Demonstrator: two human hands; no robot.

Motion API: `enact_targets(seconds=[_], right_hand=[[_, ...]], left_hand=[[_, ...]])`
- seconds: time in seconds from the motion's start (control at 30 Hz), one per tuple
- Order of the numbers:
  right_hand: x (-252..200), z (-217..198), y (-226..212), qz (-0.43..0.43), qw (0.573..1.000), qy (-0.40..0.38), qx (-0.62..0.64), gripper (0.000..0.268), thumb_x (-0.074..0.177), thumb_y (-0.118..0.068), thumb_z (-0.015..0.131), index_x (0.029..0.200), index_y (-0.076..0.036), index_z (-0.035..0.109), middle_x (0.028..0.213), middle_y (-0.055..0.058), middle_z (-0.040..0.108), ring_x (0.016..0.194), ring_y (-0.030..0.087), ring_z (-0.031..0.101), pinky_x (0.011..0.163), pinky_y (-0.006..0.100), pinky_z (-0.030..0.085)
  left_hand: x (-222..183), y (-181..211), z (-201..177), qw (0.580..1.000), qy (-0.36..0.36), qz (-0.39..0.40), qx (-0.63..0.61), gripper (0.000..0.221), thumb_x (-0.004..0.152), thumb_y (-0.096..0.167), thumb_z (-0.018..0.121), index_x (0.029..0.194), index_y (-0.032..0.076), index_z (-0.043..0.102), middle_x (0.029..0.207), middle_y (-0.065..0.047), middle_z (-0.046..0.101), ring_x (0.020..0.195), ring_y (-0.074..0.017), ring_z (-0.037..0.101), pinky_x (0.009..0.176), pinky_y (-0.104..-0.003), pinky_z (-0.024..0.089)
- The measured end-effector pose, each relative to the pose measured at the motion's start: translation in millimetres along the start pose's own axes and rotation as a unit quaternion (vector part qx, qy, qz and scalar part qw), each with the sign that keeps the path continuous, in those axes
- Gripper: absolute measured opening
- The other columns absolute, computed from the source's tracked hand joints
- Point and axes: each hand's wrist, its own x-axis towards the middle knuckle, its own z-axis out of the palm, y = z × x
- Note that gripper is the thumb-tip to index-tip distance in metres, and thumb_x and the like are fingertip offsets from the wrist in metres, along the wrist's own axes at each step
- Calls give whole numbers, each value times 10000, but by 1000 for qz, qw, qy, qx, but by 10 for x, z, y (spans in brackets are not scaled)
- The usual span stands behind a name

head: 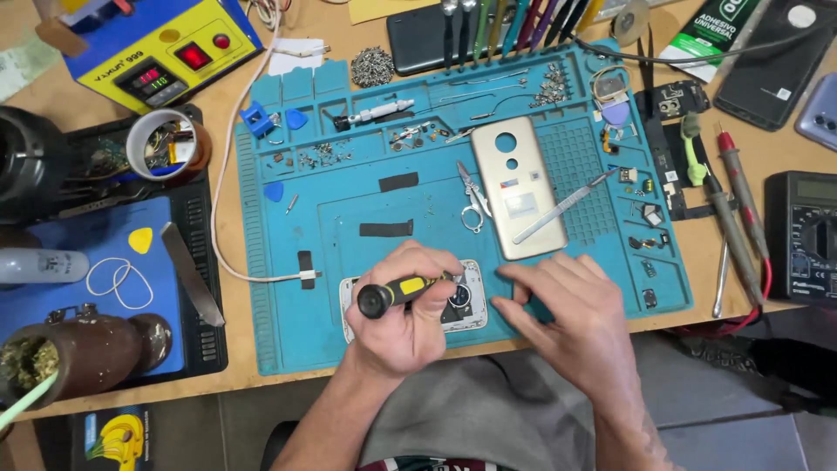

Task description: Removing internal screws and prying components from a smartphone using a precision screwdriver on a repair mat.

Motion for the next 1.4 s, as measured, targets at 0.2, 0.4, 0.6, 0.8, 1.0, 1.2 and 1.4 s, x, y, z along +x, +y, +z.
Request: enact_targets(seconds=[0.2, 0.4, 0.6, 0.8, 1.0, 1.2, 1.4], right_hand=[[25, -25, 18, -13, 1000, -20, -17, 194, 1057, -270, 822, 1188, -144, 756, 849, -46, 646, 757, 226, 562, 694, 394, 354], [1, -27, 37, -9, 999, -28, -12, 234, 1056, -285, 826, 1221, -137, 754, 882, -23, 664, 780, 246, 579, 693, 418, 359], [71, -78, 13, -4, 995, -26, 92, 205, 1054, -240, 777, 1203, -101, 757, 952, -12, 735, 858, 215, 653, 829, 370, 455], [803, -716, -702, -103, 988, -32, 114, 229, 1101, -41, 736, 1287, -167, 778, 1304, 86, 777, 948, 276, 633, 915, 420, 503], [1441, -729, -1054, 428, 870, -225, 100, 597, 876, -541, 888, 685, -120, 509, 726, -11, 490, 733, 158, 456, 707, 352, 408], [1012, -512, -717, -133, 984, -45, -107, 364, 1092, -137, 835, 1371, -345, 728, 1069, 54, 602, 836, 309, 525, 683, 485, 439], [1099, -643, -654, -205, 973, -105, -14, 465, 1173, -4, 451, 1477, -250, 703, 1280, -38, 744, 960, 281, 535, 824, 478, 325]], left_hand=[[-73, -47, 8, 999, 9, -8, 36, 187, 1178, 200, 604, 1154, 24, 544, 938, -185, 719, 750, -324, 749, 696, -399, 563], [-15, -28, -5, 998, -19, 2, 66, 184, 1177, 181, 591, 1148, 17, 513, 920, -193, 724, 767, -328, 770, 681, -390, 608], [65, 3, 10, 997, -46, 36, 59, 230, 1179, 186, 587, 1117, -34, 563, 921, -198, 703, 744, -338, 738, 680, -409, 589], [175, -48, 12, 984, -115, 100, 90, 205, 1134, 82, 430, 1009, -66, 496, 874, -192, 554, 722, -352, 466, 629, -466, 362], [200, -112, -26, 989, -127, 36, 69, 144, 1001, -117, 438, 950, 3, 500, 880, -177, 544, 812, -354, 486, 745, -515, 362], [206, -37, 13, 987, -78, 33, 136, 142, 1095, 43, 435, 1034, 43, 563, 938, -60, 655, 828, -273, 600, 895, -484, 394], [158, -63, -76, 989, -120, -30, 81, 196, 1174, 149, 479, 1267, 50, 620, 1198, -81, 688, 1122, -290, 640, 1066, -488, 357]])
